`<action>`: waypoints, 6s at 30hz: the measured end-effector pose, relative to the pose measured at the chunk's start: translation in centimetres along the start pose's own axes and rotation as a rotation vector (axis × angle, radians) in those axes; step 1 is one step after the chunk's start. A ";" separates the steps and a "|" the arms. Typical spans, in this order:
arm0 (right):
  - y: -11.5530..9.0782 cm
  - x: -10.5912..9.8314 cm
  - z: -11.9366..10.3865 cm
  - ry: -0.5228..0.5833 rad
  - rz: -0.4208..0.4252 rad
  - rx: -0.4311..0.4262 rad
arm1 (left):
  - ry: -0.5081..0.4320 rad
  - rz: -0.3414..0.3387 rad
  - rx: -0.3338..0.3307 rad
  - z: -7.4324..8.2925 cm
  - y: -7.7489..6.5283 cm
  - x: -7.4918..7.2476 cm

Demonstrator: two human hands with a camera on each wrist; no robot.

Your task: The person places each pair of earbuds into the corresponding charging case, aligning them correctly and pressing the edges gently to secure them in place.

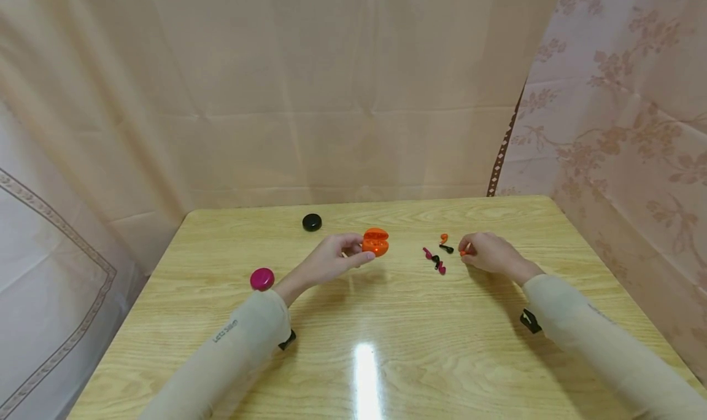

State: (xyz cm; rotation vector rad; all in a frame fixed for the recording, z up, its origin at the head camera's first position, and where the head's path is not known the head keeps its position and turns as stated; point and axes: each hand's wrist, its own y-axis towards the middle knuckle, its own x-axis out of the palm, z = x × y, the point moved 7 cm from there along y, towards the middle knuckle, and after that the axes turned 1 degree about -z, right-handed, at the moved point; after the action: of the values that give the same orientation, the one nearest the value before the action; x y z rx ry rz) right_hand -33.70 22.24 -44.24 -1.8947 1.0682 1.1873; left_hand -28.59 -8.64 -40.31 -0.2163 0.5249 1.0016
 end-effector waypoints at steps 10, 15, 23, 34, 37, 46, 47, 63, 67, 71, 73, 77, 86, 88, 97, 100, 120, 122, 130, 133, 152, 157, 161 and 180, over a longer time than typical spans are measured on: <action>0.2 0.1 0.1 -0.012 0.007 0.012 | -0.022 -0.003 -0.007 0.2 0.1 0.1; 0.1 0.2 0.1 -0.022 0.006 0.009 | -0.021 -0.009 -0.006 0.2 0.1 0.1; 0.0 0.0 0.1 -0.007 0.017 0.004 | -0.019 -0.015 0.000 0.3 0.1 0.2; 0.1 -0.3 -1.2 0.048 0.064 -0.028 | -0.019 -0.014 0.008 0.4 0.2 0.3; 0.3 -0.4 -1.9 0.073 0.081 -0.035 | -0.015 -0.011 0.016 0.4 0.2 0.2; 0.7 -0.7 -3.2 0.053 0.128 -0.090 | -0.014 -0.009 0.017 0.2 0.3 0.2; 0.7 -0.7 -3.3 0.065 0.123 -0.092 | -0.014 -0.009 0.018 0.2 0.3 0.2; 0.8 -1.2 -6.3 0.280 0.096 -0.157 | -0.014 -0.013 0.017 -0.1 0.3 0.2; 0.7 -1.2 -7.4 0.375 0.060 -0.134 | -0.005 -0.014 0.010 0.0 0.2 0.2; 0.7 -1.2 -8.5 0.461 0.024 -0.146 | -0.002 -0.014 -0.002 0.0 0.1 0.1; 0.6 -1.0 -9.0 0.500 -0.007 -0.158 | -0.010 -0.014 -0.002 0.0 0.2 0.1; 0.3 -0.9 -10.0 0.555 -0.065 -0.190 | -0.036 -0.013 -0.004 0.0 0.2 0.2; 0.0 -1.5 -11.9 0.560 -0.047 -0.213 | -0.054 0.015 0.005 0.2 0.3 0.2; -0.2 -1.8 -12.3 0.577 -0.017 -0.204 | -0.054 0.039 0.013 0.3 0.3 0.2; -0.9 -3.0 -14.6 0.658 0.199 -0.255 | -0.053 0.141 0.051 0.8 0.2 -0.2; -1.1 -3.4 -15.3 0.666 0.251 -0.287 | -0.062 0.158 0.061 0.9 0.1 -0.2; -0.2 -3.3 -15.9 0.734 0.368 -0.322 | -0.077 0.240 0.171 2.1 -0.1 -0.1; -0.1 -3.3 -15.8 0.726 0.370 -0.325 | -0.077 0.244 0.179 2.2 -0.1 -0.1; 0.0 -3.4 -15.7 0.737 0.381 -0.333 | -0.078 0.253 0.184 2.3 -0.1 -0.2; 0.0 -3.4 -15.7 0.751 0.385 -0.340 | -0.076 0.255 0.176 2.2 -0.1 -0.2; -0.3 -3.6 -16.3 0.681 0.368 -0.364 | -0.069 0.236 0.165 2.7 -0.1 0.1; -0.3 -4.1 -16.4 0.617 0.387 -0.363 | -0.054 0.240 0.181 3.5 0.0 -0.1; -0.5 -4.7 -16.5 0.594 0.405 -0.371 | -0.052 0.246 0.177 3.8 0.2 -0.2; 0.0 -5.1 -17.0 0.606 0.445 -0.443 | -0.063 0.271 0.135 5.4 -0.3 -0.2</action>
State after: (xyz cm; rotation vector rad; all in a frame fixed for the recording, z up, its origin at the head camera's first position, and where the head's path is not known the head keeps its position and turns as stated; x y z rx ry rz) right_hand -28.40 9.50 -33.14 -2.5467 1.7304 1.1764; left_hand -26.70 -6.78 -35.58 0.0077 0.5718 1.2274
